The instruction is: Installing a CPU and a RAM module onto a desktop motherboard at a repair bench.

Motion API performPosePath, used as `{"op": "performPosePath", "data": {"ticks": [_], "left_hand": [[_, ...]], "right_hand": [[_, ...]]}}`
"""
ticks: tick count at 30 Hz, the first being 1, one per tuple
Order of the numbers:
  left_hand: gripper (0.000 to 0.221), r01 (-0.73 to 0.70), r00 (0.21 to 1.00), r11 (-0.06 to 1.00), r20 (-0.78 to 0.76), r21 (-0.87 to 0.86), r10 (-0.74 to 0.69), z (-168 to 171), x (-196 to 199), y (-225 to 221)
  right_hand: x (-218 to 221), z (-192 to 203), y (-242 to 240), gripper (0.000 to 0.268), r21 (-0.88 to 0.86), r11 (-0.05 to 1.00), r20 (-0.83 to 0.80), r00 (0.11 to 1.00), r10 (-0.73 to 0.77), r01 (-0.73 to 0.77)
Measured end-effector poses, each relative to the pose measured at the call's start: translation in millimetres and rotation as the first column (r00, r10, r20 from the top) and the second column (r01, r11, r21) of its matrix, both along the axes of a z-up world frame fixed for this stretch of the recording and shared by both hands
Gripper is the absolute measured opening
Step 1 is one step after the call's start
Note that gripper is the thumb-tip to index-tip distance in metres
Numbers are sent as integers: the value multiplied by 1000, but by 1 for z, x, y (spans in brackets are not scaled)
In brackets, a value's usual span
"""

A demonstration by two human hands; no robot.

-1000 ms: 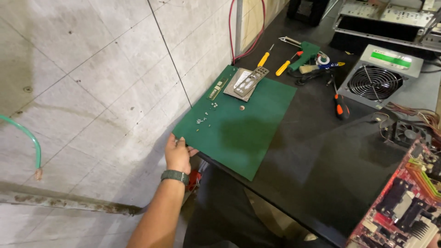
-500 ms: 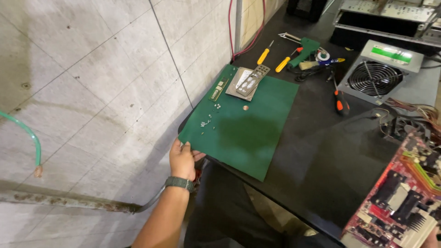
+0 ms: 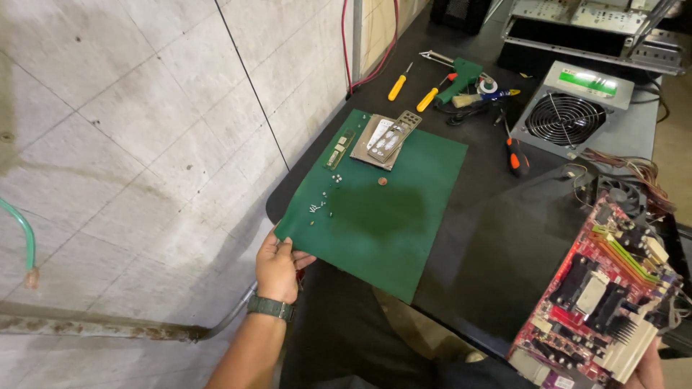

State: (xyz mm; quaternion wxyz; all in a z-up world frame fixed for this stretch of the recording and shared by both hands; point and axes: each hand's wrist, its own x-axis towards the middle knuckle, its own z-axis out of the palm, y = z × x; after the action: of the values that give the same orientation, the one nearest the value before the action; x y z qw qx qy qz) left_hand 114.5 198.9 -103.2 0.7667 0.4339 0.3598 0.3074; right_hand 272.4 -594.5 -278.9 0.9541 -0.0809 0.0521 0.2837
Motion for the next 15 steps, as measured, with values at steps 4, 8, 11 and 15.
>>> {"op": "performPosePath", "data": {"ticks": [4, 8, 11, 15], "left_hand": [[35, 32, 999, 999, 0, 2, -32, 8, -4, -13], [47, 95, 990, 995, -101, -4, -95, 34, -7, -31], [47, 131, 987, 991, -92, -5, -131, 39, -9, -39], [47, 172, 983, 985, -66, -15, -173, 45, -8, -55]], "right_hand": [[-10, -13, 28, 54, 19, 1000, 26, 1000, 1, -1], [-50, 209, 244, 30, -683, 633, 348, 924, -159, 366], [-120, 276, 301, 55, -815, -102, 577, 815, -50, 571], [-78, 189, 258, 47, -736, -56, 637, 663, -393, 674]]}}
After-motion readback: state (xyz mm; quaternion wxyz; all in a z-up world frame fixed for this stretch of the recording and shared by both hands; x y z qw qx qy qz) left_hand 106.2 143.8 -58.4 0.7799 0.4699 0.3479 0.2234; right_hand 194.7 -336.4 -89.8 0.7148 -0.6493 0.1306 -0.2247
